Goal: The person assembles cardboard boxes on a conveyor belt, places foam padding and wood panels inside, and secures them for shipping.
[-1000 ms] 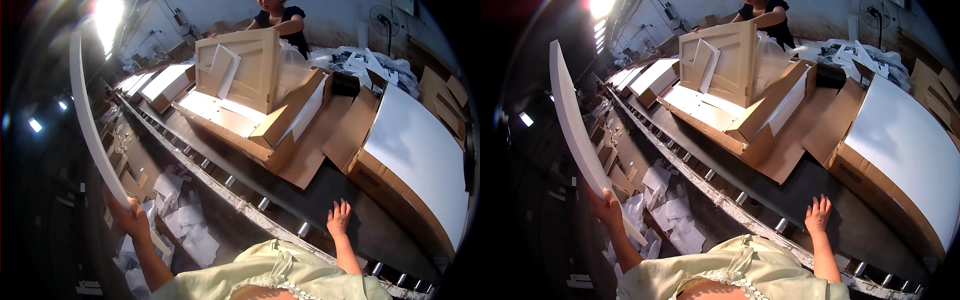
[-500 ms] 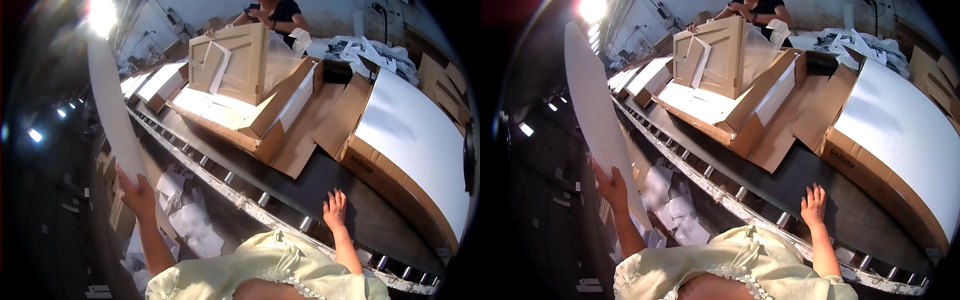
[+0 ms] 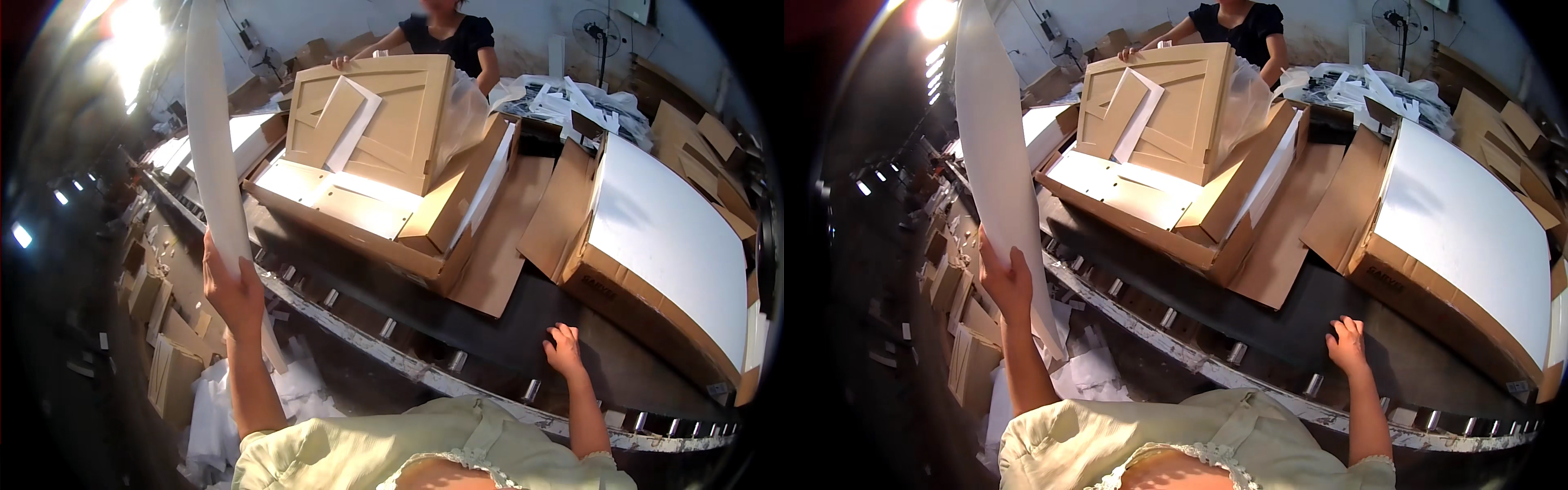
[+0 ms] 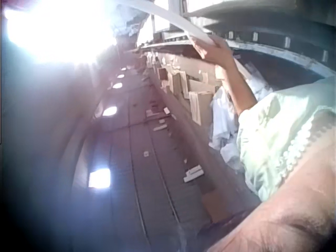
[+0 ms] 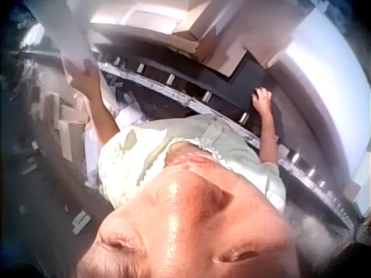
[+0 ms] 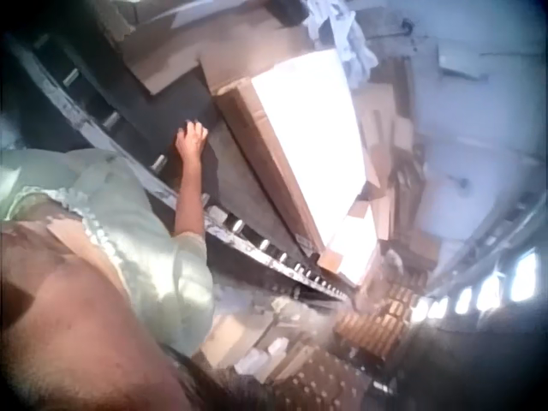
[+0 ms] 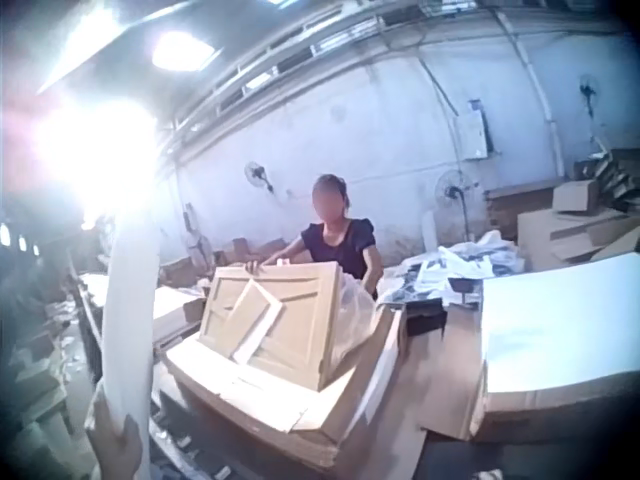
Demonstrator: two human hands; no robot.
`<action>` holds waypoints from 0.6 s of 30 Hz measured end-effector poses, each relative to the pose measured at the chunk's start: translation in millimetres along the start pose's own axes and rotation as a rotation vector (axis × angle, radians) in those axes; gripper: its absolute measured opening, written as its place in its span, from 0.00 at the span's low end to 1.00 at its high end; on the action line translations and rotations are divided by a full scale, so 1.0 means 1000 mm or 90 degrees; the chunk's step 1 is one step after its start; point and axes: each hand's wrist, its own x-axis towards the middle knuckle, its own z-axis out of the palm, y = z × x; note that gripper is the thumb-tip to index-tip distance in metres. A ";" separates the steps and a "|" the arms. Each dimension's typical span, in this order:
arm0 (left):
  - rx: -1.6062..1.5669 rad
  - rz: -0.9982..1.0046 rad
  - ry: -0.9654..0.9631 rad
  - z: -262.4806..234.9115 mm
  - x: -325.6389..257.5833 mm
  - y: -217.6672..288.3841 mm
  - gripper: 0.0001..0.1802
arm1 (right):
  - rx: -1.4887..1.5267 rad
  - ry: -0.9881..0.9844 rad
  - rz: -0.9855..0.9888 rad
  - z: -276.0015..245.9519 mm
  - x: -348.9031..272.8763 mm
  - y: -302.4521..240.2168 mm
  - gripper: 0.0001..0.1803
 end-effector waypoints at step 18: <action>0.023 0.215 -0.061 0.046 0.071 -0.056 0.32 | 0.041 0.026 -0.050 -0.003 0.040 -0.074 0.18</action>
